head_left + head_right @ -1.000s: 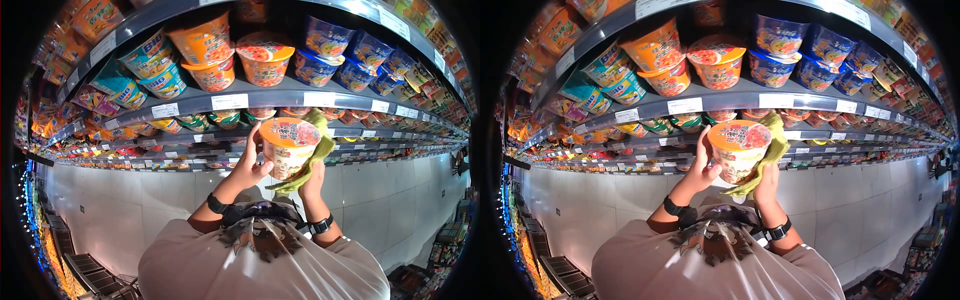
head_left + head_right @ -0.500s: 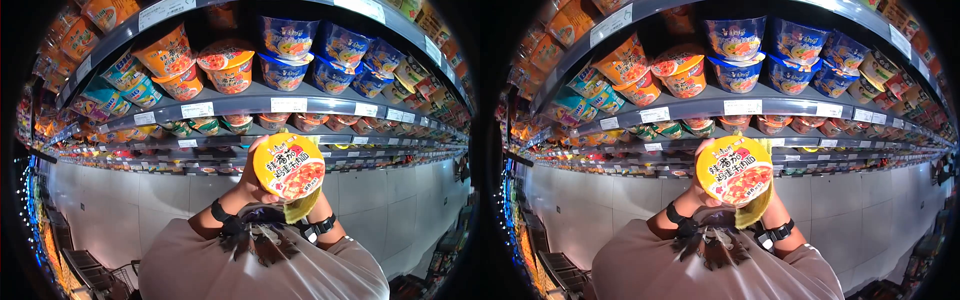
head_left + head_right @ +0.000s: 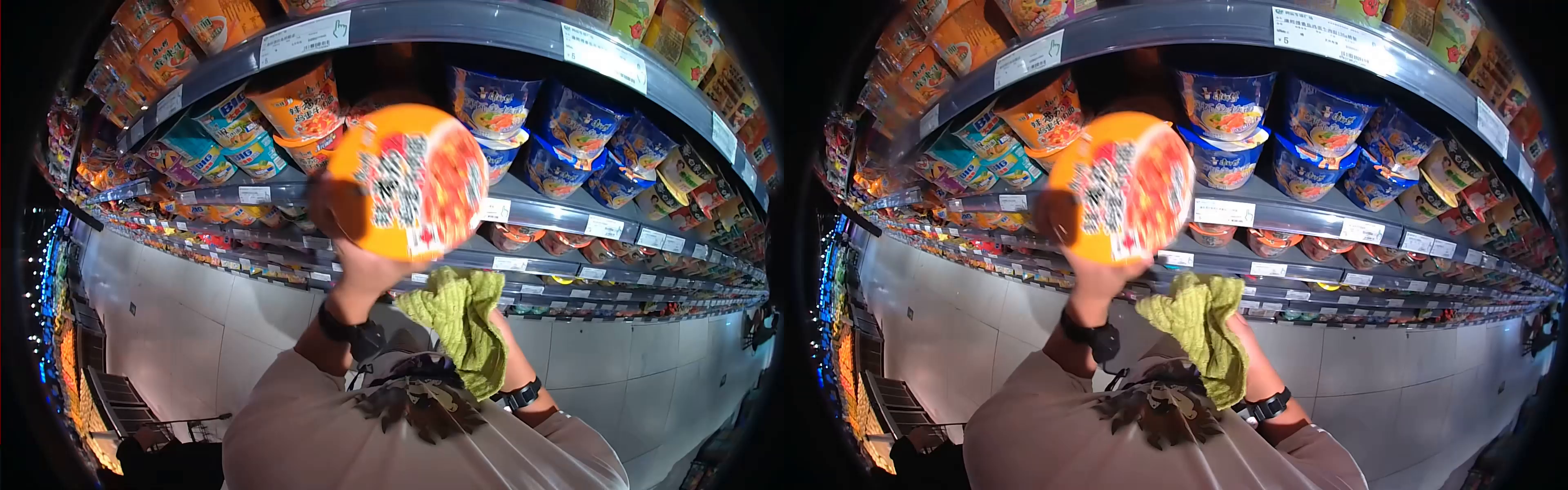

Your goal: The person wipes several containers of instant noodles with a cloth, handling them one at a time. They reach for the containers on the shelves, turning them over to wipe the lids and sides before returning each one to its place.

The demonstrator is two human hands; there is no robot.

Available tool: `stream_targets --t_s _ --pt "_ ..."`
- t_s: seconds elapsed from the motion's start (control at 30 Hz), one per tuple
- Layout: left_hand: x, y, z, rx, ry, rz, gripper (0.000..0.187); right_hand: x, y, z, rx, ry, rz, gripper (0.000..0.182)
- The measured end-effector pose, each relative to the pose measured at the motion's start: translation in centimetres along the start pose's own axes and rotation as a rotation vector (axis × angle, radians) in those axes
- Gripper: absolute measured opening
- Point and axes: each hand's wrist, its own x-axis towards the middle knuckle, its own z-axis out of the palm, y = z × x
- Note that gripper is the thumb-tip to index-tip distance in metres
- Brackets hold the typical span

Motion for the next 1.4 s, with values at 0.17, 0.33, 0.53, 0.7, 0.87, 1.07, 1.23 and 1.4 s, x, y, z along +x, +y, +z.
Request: stream_targets --t_s 0.17,0.33,0.53,0.7,0.87,1.07,1.23,1.4 --pt "9.1 3.0 1.2 0.342 0.165 0.203 0.128 -0.9 -0.4 -1.6 0.002 0.047 -0.107 0.059" --pt "12.0 0.8 1.9 0.690 0.219 0.230 0.117 -1.3 -0.8 -1.5 0.154 0.032 -0.157 0.055" --pt "13.0 0.3 4.1 0.773 0.241 0.064 0.111 -0.8 -0.1 -0.8 0.083 0.140 -0.253 0.051" --pt "13.6 -1.3 3.8 0.886 0.287 0.170 0.107 -1.2 0.4 -0.5 -0.079 0.253 -0.336 0.049" --pt "13.6 -1.6 3.8 0.905 0.290 0.155 0.105 -0.9 0.4 -0.6 -0.040 0.230 -0.292 0.049" --pt "13.6 -1.3 4.4 0.867 0.268 0.167 0.096 -1.3 0.2 -0.8 -0.124 0.207 -0.315 0.047" --pt "13.8 3.1 7.5 0.999 -0.140 0.630 0.060 -1.8 -0.1 -0.5 -0.185 0.166 -0.357 0.047" --pt "15.5 2.4 9.8 1.081 -0.310 0.565 0.054 -3.2 -0.6 -1.7 -0.289 0.239 -0.303 0.045"
